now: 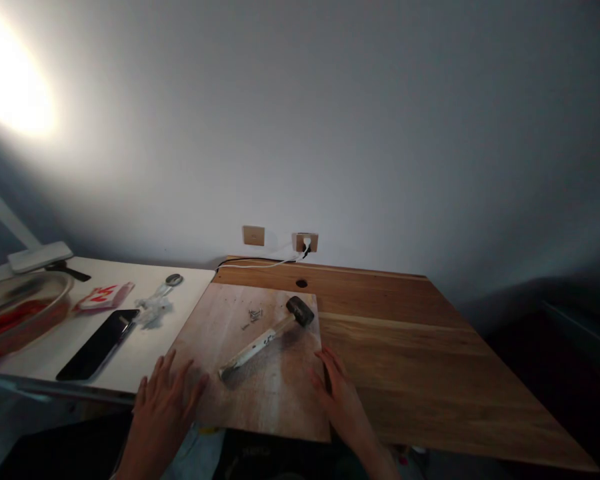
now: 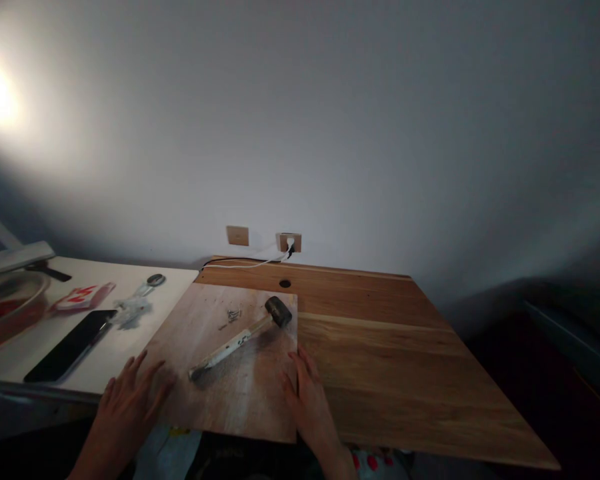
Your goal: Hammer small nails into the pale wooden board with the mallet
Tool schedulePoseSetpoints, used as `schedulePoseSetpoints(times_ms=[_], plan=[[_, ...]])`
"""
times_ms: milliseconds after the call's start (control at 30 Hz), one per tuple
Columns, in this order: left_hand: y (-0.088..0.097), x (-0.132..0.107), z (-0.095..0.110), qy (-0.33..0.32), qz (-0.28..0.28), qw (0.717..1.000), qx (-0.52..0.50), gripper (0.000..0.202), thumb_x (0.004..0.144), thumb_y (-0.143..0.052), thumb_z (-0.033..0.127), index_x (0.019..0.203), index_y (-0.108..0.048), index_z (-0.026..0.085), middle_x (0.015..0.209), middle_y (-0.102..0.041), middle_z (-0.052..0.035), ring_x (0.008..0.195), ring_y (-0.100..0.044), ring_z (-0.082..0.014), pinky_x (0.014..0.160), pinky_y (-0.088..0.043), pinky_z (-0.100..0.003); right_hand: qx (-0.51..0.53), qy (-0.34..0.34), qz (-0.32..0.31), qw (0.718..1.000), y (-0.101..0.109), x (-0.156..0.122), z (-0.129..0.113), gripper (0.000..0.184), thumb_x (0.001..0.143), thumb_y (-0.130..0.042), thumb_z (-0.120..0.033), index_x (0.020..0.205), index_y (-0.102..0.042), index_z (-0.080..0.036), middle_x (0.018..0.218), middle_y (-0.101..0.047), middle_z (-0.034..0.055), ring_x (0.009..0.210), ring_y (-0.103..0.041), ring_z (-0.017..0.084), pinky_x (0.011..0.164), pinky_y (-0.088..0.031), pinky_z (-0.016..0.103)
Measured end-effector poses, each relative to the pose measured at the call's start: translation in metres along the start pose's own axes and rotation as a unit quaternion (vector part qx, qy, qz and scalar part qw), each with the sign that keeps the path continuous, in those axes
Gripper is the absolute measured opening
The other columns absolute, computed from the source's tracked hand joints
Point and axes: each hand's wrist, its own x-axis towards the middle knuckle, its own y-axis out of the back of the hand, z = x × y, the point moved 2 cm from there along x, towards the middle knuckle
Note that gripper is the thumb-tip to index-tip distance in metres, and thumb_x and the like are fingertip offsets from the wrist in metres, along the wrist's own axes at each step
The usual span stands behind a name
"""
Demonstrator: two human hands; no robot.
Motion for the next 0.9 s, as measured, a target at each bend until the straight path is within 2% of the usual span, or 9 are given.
schedulePoseSetpoints(times_ms=[100, 167, 333, 433, 533, 667, 767, 833, 900], plan=[[-0.007, 0.004, -0.016, -0.009, -0.039, 0.998, 0.043, 0.046, 0.086, -0.051, 0.008, 0.122, -0.069, 0.028, 0.140, -0.058, -0.0131, 0.140, -0.043, -0.0417, 0.100, -0.049, -0.059, 0.010, 0.011, 0.002, 1.000, 0.005, -0.001, 0.001, 0.037, 0.096, -0.049, -0.034, 0.127, -0.064, -0.020, 0.140, -0.059, 0.0132, 0.132, -0.056, 0.025, 0.112, -0.047, 0.042], [-0.008, 0.007, -0.021, -0.002, -0.059, 0.996, 0.068, 0.048, 0.083, -0.053, 0.007, 0.125, -0.068, 0.025, 0.142, -0.056, -0.0150, 0.135, -0.047, -0.0407, 0.096, -0.053, -0.053, 0.013, 0.014, 0.000, 1.000, 0.007, -0.001, 0.001, 0.037, 0.096, -0.048, -0.033, 0.127, -0.064, -0.019, 0.138, -0.061, 0.0135, 0.130, -0.058, 0.025, 0.112, -0.047, 0.043], [-0.006, 0.015, -0.012, 0.016, -0.066, 0.995, 0.080, 0.043, 0.084, -0.055, 0.014, 0.125, -0.066, 0.023, 0.141, -0.054, -0.0185, 0.120, -0.058, -0.0389, 0.086, -0.055, -0.052, 0.007, 0.016, -0.008, 1.000, 0.004, -0.005, -0.002, 0.038, 0.095, -0.048, -0.032, 0.128, -0.063, -0.019, 0.136, -0.063, 0.0128, 0.129, -0.059, 0.025, 0.110, -0.049, 0.042], [-0.002, 0.020, 0.003, -0.014, -0.053, 0.996, 0.077, 0.042, 0.085, -0.055, 0.014, 0.124, -0.066, 0.025, 0.141, -0.055, -0.0183, 0.118, -0.059, -0.0396, 0.086, -0.054, -0.054, -0.004, 0.021, 0.005, 1.000, 0.006, -0.004, 0.000, 0.037, 0.095, -0.048, -0.030, 0.127, -0.063, -0.022, 0.136, -0.063, 0.0105, 0.126, -0.061, 0.024, 0.108, -0.051, 0.039], [0.004, 0.025, 0.026, -0.047, -0.045, 0.997, 0.035, 0.038, 0.088, -0.053, 0.016, 0.122, -0.067, 0.026, 0.139, -0.058, -0.0162, 0.113, -0.062, -0.0367, 0.086, -0.054, -0.053, -0.031, 0.012, 0.036, 0.999, 0.020, -0.002, 0.011, 0.035, 0.094, -0.048, -0.031, 0.124, -0.063, -0.022, 0.132, -0.063, 0.0103, 0.123, -0.062, 0.024, 0.106, -0.052, 0.040], [0.011, 0.025, 0.068, -0.033, 0.000, 0.997, -0.073, 0.043, 0.095, -0.050, 0.035, 0.135, -0.057, 0.021, 0.125, -0.067, -0.0175, 0.102, -0.069, -0.0311, 0.083, -0.057, -0.044, -0.074, -0.011, 0.076, 0.994, 0.053, -0.004, 0.041, 0.034, 0.094, -0.048, -0.037, 0.121, -0.061, -0.022, 0.124, -0.066, 0.0114, 0.112, -0.066, 0.027, 0.098, -0.055, 0.045], [0.011, 0.016, 0.099, -0.067, 0.028, 0.988, -0.135, 0.051, 0.097, -0.047, 0.042, 0.143, -0.050, 0.021, 0.119, -0.072, -0.0135, 0.096, -0.072, -0.0266, 0.083, -0.057, -0.038, -0.120, -0.037, 0.110, 0.986, 0.082, -0.016, 0.067, 0.035, 0.092, -0.049, -0.041, 0.119, -0.062, -0.023, 0.119, -0.068, 0.0120, 0.110, -0.067, 0.030, 0.094, -0.055, 0.049], [0.009, 0.009, 0.110, -0.097, 0.040, 0.981, -0.163, 0.050, 0.099, -0.046, 0.044, 0.144, -0.050, 0.023, 0.117, -0.074, -0.0097, 0.092, -0.073, -0.0238, 0.082, -0.058, -0.034, -0.141, -0.053, 0.126, 0.980, 0.099, -0.030, 0.080, 0.035, 0.092, -0.049, -0.044, 0.118, -0.063, -0.024, 0.118, -0.069, 0.0122, 0.108, -0.067, 0.032, 0.093, -0.055, 0.051], [0.008, 0.006, 0.111, -0.118, 0.043, 0.977, -0.175, 0.046, 0.100, -0.044, 0.045, 0.140, -0.054, 0.025, 0.112, -0.077, -0.0066, 0.089, -0.074, -0.0219, 0.081, -0.059, -0.032, -0.143, -0.062, 0.133, 0.979, 0.111, -0.046, 0.091, 0.035, 0.093, -0.049, -0.045, 0.117, -0.063, -0.024, 0.117, -0.069, 0.0117, 0.108, -0.067, 0.031, 0.092, -0.055, 0.051]])
